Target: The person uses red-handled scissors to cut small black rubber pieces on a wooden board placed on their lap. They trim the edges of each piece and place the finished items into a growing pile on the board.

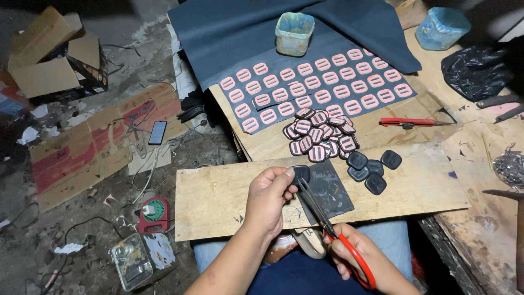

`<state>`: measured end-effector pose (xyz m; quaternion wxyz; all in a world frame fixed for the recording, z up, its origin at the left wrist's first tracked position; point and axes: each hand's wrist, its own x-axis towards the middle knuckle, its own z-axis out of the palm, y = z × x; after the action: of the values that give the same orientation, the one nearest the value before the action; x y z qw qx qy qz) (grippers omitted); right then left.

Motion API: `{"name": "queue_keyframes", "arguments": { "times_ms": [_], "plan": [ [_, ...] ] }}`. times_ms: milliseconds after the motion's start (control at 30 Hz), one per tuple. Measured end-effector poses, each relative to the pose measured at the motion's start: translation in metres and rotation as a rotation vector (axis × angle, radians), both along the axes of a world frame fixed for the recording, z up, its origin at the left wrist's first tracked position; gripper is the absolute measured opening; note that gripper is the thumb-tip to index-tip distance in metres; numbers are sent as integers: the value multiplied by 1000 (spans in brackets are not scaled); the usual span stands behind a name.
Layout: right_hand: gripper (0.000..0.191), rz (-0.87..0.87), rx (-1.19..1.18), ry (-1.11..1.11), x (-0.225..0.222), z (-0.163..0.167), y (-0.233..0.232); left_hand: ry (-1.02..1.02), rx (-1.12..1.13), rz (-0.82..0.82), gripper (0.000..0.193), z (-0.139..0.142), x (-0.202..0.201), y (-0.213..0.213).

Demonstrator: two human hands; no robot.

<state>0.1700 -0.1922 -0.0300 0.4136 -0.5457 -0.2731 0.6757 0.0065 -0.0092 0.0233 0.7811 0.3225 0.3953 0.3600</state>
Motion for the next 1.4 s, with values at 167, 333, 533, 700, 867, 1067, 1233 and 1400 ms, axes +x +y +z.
{"name": "queue_keyframes", "arguments": {
  "times_ms": [167, 333, 533, 700, 867, 1067, 1233, 1400],
  "plan": [
    [25, -44, -30, -37, -3, 2, 1, -19, 109, 7, 10, 2, 1, -2],
    [27, -79, -62, -66, -3, -1, -1, 83, 214, -27, 14, 0, 1, -6],
    [27, -145, -98, -63, -6, -13, -2, 121, 194, -47, 17, -3, 0, -8],
    [26, -174, -124, -71, -8, -14, -3, 146, 181, -55, 18, -2, 0, -9],
    [25, -176, -162, -115, -10, -11, -3, 195, 182, -75, 18, 2, -2, -10],
    [25, -176, -167, -98, -9, -12, -2, 203, 195, -84, 18, 3, -2, -10],
    [25, -186, -192, -107, -9, -15, -3, 177, 201, -85, 18, 0, -3, -10],
    [27, -176, -174, -131, -9, -18, -5, 176, 185, -89, 18, -3, -3, -9]
  ]
}}
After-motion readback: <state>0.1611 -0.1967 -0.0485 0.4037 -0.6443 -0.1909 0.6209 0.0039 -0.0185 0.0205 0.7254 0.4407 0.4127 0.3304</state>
